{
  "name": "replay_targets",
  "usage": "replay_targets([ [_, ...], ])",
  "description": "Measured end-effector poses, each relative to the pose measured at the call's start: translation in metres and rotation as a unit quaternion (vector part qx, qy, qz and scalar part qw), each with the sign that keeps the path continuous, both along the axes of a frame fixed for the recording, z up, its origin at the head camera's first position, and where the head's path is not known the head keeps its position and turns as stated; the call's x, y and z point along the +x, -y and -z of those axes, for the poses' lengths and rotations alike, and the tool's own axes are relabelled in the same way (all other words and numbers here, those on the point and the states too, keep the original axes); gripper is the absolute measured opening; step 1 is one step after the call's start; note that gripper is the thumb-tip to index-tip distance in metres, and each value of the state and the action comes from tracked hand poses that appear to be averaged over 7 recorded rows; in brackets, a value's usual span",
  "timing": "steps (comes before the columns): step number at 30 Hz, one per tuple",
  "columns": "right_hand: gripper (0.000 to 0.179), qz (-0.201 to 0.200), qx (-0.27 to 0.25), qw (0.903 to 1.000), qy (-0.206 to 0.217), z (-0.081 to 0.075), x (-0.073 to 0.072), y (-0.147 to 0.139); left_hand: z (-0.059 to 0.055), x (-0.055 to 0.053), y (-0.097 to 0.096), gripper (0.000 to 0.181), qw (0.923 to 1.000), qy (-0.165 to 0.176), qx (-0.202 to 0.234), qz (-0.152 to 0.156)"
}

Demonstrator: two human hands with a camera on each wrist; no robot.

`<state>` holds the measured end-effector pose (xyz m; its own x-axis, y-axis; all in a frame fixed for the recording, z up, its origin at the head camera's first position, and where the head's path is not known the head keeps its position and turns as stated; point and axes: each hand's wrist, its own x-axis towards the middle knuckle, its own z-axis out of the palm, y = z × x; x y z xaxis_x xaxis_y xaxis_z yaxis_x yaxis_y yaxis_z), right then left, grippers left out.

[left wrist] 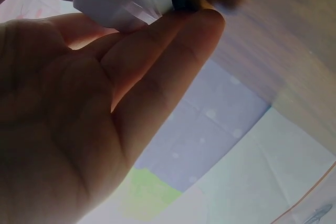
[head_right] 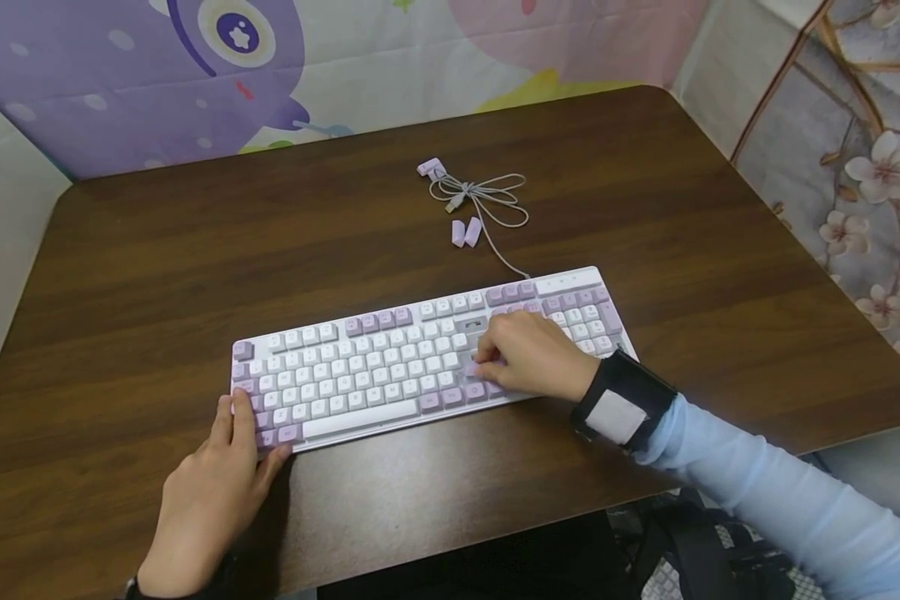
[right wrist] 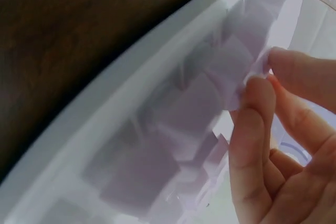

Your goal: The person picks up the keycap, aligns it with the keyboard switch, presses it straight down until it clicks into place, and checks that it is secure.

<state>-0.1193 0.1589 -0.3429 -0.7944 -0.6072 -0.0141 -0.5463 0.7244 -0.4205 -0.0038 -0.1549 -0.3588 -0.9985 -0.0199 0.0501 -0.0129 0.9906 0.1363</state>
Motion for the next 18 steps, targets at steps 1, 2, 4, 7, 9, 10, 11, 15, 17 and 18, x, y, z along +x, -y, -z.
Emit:
replay_targets([
  [1, 0.010, 0.003, -0.001, 1.0000, -0.004, 0.0007, 0.0001, 0.0003, 0.0000, 0.0001, 0.0000, 0.076, 1.0000, -0.001, 0.000, 0.000],
  [2, 0.009, 0.005, -0.001, 0.9999, -0.009, 0.0012, 0.0003, 0.0005, -0.0001, 0.0002, 0.0000, 0.076, 1.0000, 0.000, 0.001, 0.000],
  [4, 0.007, 0.010, -0.001, 0.9999, -0.013, 0.0018, 0.0005, 0.0012, -0.0002, 0.0004, 0.0000, 0.076, 1.0000, 0.000, 0.002, 0.000],
  [7, 0.005, 0.018, 0.007, 0.9997, -0.013, 0.0023, 0.0002, 0.0027, -0.0003, 0.0007, 0.0001, 0.076, 1.0000, 0.001, 0.002, -0.001],
  [9, 0.006, 0.025, 0.014, 0.9995, -0.009, 0.0019, -0.0003, 0.0038, -0.0002, 0.0006, 0.0002, 0.076, 1.0000, 0.001, 0.003, -0.001],
  [10, 0.007, 0.029, 0.019, 0.9994, -0.006, 0.0015, -0.0007, 0.0045, 0.0000, 0.0005, 0.0002, 0.076, 1.0000, 0.001, 0.004, -0.001],
  [11, 0.008, 0.032, 0.024, 0.9992, -0.003, 0.0010, -0.0012, 0.0052, 0.0002, 0.0005, 0.0002, 0.076, 1.0000, 0.000, 0.004, -0.001],
  [15, 0.011, 0.043, 0.043, 0.9980, 0.020, -0.0016, -0.0038, 0.0073, 0.0009, 0.0004, 0.0001, 0.076, 1.0000, -0.002, 0.006, -0.001],
  [17, 0.013, 0.047, 0.053, 0.9970, 0.031, -0.0029, -0.0056, 0.0078, 0.0011, 0.0004, 0.0001, 0.076, 1.0000, -0.003, 0.006, -0.001],
  [18, 0.014, 0.048, 0.058, 0.9965, 0.037, -0.0038, -0.0064, 0.0079, 0.0011, 0.0004, 0.0001, 0.076, 1.0000, -0.004, 0.006, -0.001],
])
